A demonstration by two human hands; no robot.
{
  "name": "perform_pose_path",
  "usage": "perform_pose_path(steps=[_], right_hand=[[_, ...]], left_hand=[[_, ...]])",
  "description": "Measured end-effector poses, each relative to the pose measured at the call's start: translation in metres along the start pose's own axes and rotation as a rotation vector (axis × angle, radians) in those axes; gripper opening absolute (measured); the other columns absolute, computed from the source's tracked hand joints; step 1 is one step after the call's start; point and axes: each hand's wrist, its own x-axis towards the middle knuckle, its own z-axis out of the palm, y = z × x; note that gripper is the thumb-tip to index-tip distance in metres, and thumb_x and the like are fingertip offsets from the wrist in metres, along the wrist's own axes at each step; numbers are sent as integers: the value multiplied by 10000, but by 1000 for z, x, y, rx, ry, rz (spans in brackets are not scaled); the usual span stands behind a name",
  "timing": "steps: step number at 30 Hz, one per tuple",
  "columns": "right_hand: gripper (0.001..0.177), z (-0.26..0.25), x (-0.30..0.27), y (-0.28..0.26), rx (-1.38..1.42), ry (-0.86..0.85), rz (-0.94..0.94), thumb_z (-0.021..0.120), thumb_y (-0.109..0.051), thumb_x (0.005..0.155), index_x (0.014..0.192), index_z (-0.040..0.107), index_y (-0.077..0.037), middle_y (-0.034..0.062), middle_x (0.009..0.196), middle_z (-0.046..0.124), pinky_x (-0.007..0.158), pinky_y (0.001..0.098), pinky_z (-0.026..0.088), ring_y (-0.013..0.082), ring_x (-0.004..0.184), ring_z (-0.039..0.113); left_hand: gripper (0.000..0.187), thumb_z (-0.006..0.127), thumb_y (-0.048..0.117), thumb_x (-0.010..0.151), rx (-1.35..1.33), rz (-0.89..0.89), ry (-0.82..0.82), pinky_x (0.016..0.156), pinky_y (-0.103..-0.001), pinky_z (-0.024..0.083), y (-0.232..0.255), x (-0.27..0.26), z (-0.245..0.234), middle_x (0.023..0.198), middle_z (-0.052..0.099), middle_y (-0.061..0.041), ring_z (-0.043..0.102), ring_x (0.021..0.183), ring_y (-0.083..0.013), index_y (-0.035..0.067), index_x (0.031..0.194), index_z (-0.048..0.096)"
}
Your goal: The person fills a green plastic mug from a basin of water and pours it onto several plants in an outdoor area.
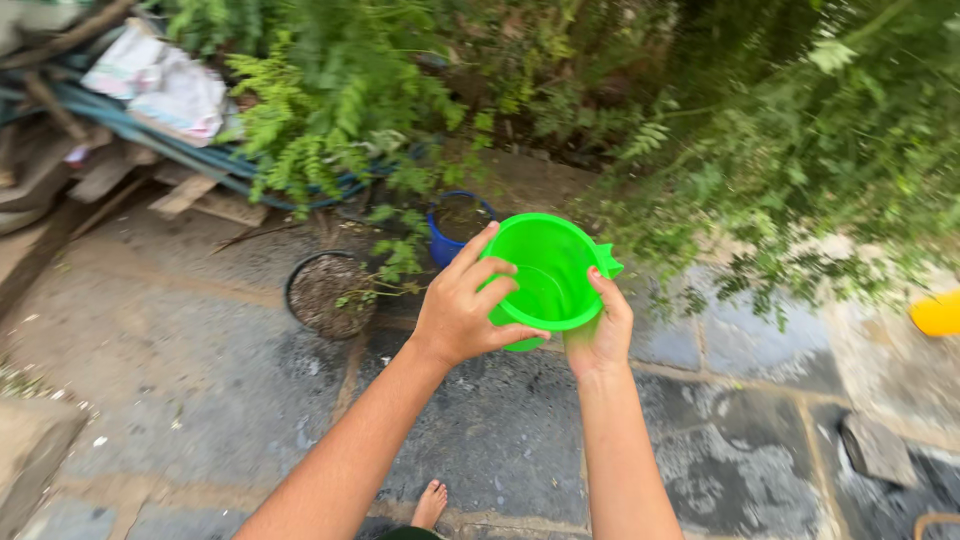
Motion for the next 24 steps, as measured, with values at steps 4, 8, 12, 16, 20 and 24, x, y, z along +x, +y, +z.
perform_pose_path(steps=[4, 8, 12, 16, 20, 24], right_hand=[[408, -27, 5, -29, -44, 67, -61, 644, -200, 872, 1260, 623, -78, 57, 1223, 678, 1038, 417, 450, 237, 1167, 616], [434, -47, 19, -45, -109, 150, -111, 624, -139, 819, 1250, 632, -85, 43, 1211, 677, 1033, 403, 443, 229, 1162, 609], [403, -66, 39, -51, -161, 131, -155, 624, -102, 812, 1212, 637, -56, 62, 1187, 683, 1027, 403, 456, 230, 1141, 621], [364, -76, 60, -55, -203, 113, -165, 649, -58, 823, 1187, 632, -61, 59, 1151, 677, 1014, 397, 464, 218, 1096, 624], [343, -76, 76, -52, -204, 125, -130, 646, -84, 847, 1190, 635, -74, 43, 1140, 682, 1006, 395, 464, 200, 1081, 633], [277, -76, 95, -46, -238, 140, -88, 650, -227, 979, 1184, 592, -48, 56, 1193, 670, 1048, 434, 445, 220, 1159, 612]], left_hand=[[516, 887, 504, 705, -65, 109, -67, 1015, -465, 540, 4, 13, 43, 1004, 717, -93, 634, 1245, -341, 58, 898, 715], [487, 885, 494, 702, -121, 113, -107, 947, -452, 549, 1, 22, 75, 940, 706, -96, 664, 1147, -321, 60, 797, 686], [458, 875, 468, 716, -150, 132, -99, 938, -445, 544, -6, 30, 96, 923, 704, -98, 666, 1099, -314, 58, 797, 687], [432, 873, 435, 731, -161, 132, -106, 923, -448, 539, -14, 36, 108, 891, 695, -101, 663, 1036, -314, 55, 766, 670], [419, 883, 403, 700, -202, 97, -127, 882, -446, 534, -22, 42, 111, 877, 686, -110, 663, 960, -296, 49, 754, 665], [391, 895, 330, 680, -229, 43, -147, 858, -431, 535, -36, 55, 108, 863, 679, -113, 655, 912, -303, 32, 762, 657]])
